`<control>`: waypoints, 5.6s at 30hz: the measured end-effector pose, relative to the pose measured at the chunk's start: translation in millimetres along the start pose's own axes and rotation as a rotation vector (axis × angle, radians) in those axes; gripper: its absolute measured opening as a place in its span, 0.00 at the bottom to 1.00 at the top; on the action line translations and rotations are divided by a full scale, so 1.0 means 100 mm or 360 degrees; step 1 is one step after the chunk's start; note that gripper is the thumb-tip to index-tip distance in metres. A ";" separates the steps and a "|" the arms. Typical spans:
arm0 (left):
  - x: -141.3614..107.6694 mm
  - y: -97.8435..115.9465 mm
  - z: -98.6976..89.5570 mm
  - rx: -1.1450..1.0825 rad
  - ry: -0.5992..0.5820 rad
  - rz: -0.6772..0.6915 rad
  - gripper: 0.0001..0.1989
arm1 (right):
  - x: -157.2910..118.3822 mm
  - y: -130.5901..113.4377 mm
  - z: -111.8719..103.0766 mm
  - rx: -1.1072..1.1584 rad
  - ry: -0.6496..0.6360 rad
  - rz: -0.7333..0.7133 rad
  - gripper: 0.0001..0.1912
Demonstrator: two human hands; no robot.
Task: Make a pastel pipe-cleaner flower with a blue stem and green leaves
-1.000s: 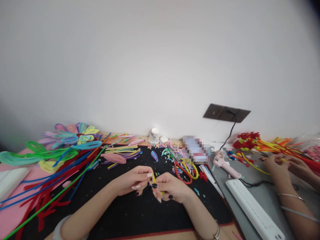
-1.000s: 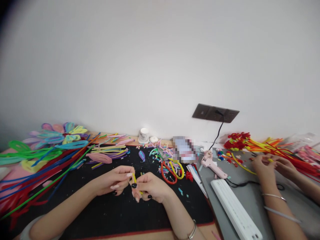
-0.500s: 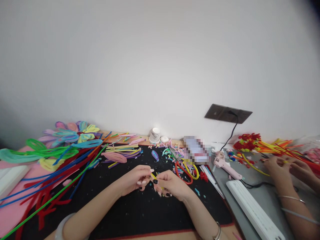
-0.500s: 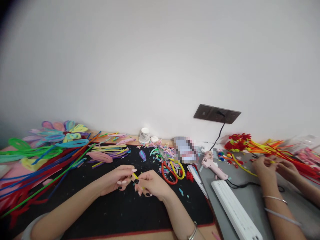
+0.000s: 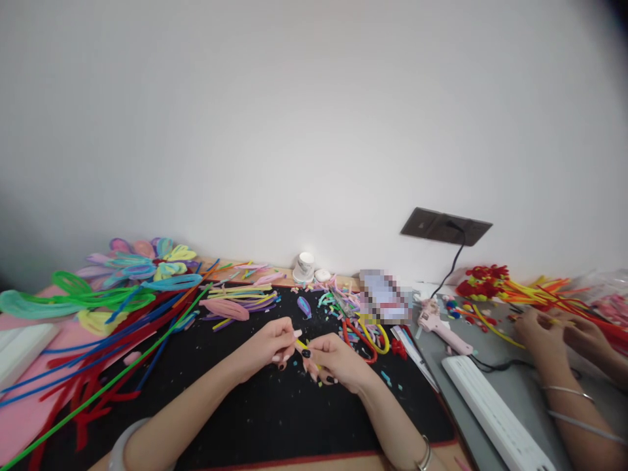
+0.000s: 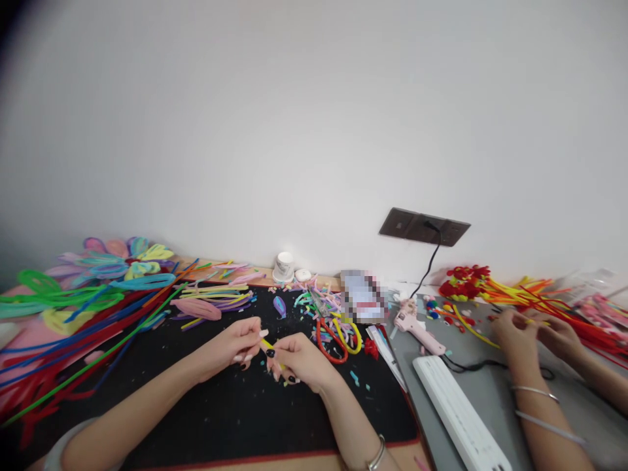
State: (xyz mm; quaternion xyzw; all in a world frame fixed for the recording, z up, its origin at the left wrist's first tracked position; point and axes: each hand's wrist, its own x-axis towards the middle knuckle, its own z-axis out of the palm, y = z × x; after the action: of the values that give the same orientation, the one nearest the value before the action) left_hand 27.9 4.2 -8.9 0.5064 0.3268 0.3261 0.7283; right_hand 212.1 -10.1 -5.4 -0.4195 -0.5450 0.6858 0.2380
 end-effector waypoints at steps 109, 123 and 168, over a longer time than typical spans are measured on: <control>0.10 0.05 -0.19 -0.0313 0.0720 0.0381 0.14 | 0.53 -1.14 -0.01 -0.0168 0.0969 -0.1192 0.06; 0.06 0.00 -0.08 0.0362 0.0533 0.0445 0.13 | 0.47 -0.54 0.10 -0.0644 0.0484 -0.0519 0.03; -0.06 0.12 -0.02 0.0244 -0.0132 0.0052 0.11 | 0.19 -0.32 0.02 -0.0359 0.0234 -0.0277 0.08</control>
State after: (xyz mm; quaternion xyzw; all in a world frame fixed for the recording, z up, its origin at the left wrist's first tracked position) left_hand 21.0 4.1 2.4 0.5791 0.3121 0.2907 0.6948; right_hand 195.9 12.6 19.4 -0.4438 -0.6339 0.5645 0.2872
